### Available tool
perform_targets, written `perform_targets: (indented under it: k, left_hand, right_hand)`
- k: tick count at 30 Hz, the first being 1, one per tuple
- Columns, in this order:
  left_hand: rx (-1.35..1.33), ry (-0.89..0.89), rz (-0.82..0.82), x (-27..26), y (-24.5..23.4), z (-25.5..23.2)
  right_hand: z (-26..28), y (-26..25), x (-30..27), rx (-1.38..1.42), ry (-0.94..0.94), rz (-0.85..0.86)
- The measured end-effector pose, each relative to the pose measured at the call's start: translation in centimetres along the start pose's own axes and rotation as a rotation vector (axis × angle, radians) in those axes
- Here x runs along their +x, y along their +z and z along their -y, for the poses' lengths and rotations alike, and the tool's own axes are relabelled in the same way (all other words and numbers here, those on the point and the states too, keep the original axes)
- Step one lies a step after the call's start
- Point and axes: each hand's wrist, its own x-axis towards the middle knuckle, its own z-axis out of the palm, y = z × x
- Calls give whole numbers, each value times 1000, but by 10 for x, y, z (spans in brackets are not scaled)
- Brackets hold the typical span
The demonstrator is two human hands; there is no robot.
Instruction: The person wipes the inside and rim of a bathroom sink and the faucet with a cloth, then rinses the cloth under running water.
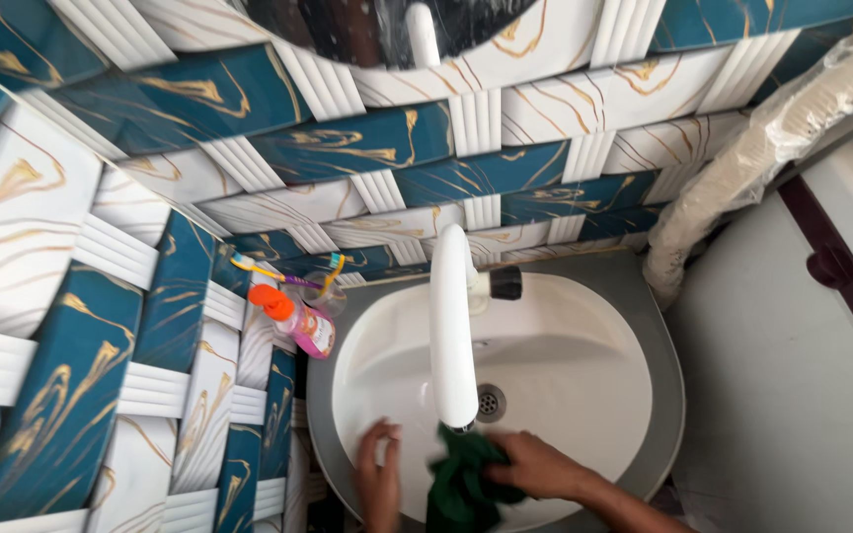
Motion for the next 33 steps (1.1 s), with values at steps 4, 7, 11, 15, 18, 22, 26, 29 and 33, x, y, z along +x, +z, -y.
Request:
perform_targets:
  k: [4,7,11,15,18,22,26,29,33]
  left_hand:
    - [-709,-582,261,-31,40,-28]
    - [-947,-720,307,-38,60,-54]
    - [-928,-495,255,-22,64,-85]
    - [-690,-412,202,-9,45,-124]
    - [-775,-519,278,-11,57,-121]
    - [-846,-636,297,-27,94,-73]
    - [-867,-722,213,-21,95,-51]
    - [-856,-777,45,-4,80,-56]
    - [-824,-836,-120,3,73,-62]
  right_hand:
    - [38,-2,3,272,-40,-368]
    - [42,6,0,195,-137,-396]
    - [42,-6,-12,355,-482,-630]
    - [40,-60,-19,940,-176,-407]
    - [35,-60,-20,1249,122,-387]
    - [13,-25,5,802,92,-488]
    - [6,-30,7,136,-235,-552]
    - [7,-62,26,231,-197,-613]
    - [9,-125,74,-69,-314,-1055]
